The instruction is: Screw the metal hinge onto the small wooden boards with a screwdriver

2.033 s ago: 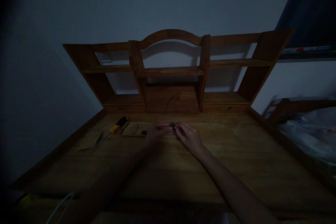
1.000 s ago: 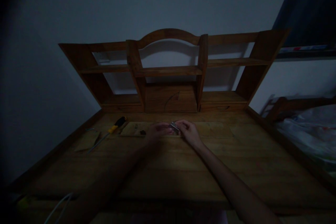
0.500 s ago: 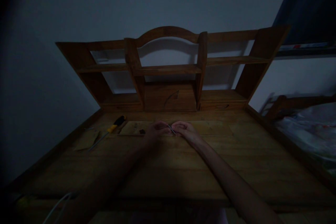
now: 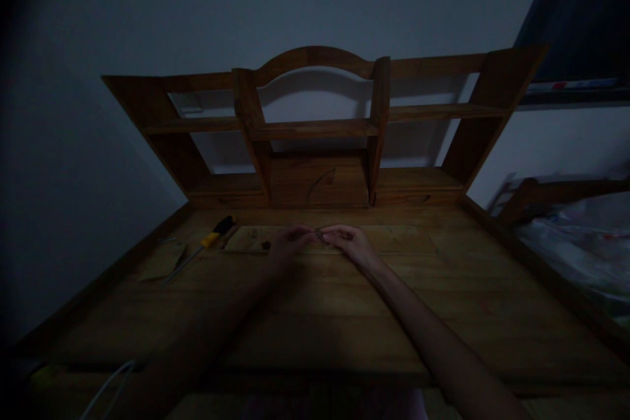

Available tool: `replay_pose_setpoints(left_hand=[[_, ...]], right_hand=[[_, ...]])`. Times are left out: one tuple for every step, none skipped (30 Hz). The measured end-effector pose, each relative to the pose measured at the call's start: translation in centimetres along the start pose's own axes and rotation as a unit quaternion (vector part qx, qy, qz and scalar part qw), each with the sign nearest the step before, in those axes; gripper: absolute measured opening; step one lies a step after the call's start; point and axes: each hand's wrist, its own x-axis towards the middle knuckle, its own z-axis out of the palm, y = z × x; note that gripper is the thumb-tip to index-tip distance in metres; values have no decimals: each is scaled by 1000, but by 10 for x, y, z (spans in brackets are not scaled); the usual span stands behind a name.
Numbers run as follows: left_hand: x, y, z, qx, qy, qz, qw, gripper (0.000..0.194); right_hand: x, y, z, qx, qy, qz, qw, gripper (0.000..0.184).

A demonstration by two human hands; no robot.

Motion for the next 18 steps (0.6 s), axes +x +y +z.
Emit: replay_pose_setpoints(left_hand=[[0,0,0,-6,3,-8,1000,21],[0,-1,0,-15,4,-15,1000,23],[1,-1,1,-26,2,-22,999,26],[1,-2,1,-36,2,-28,999,28],[2,-4,1,-45,3,-35,998,29],[2,-5,1,-53,5,-43,998,30],[3,-6,1,-60,7,-52,997,31],[3,-8,0,-70,10,-62,996,32],[4,-9,0,-81,11,-73,994,33],[4,-10,0,-90,8,-82,993,34],[4,-10,0,-98,5,-88,991,35],[5,-11,0,-103,1,-94,990,36],[5,-11,0,-107,-3,-97,989,36],[5,-10,0,-109,-9,-99,989,37],[5,-10,1,-111,-17,-100,989,37],[5,-9,1,-113,-25,-100,988,37],[5,-9,0,-112,-31,-97,988,37],[6,-9,0,-107,-37,-92,989,38]], right_hand=[[1,1,-1,0,7,1,1000,28],[1,2,-2,1,15,2,1000,28],[2,2,-3,2,22,4,1000,28],[3,3,-4,3,28,7,1000,28],[3,3,-5,3,33,9,999,28],[3,2,-6,2,37,12,999,29],[3,2,-7,0,40,15,999,30],[3,1,-8,-5,44,19,999,31],[3,1,-8,-11,48,22,999,32],[3,1,-8,-18,52,26,998,33],[3,1,-8,-24,57,30,998,33],[4,1,-8,-28,62,33,997,33],[4,1,-8,-30,64,35,997,33],[5,1,-7,-29,66,36,997,32],[5,2,-8,-27,66,36,997,32],[6,2,-9,-25,66,38,997,32],[7,2,-10,-23,65,41,997,32],[8,1,-13,-22,64,45,997,33]])
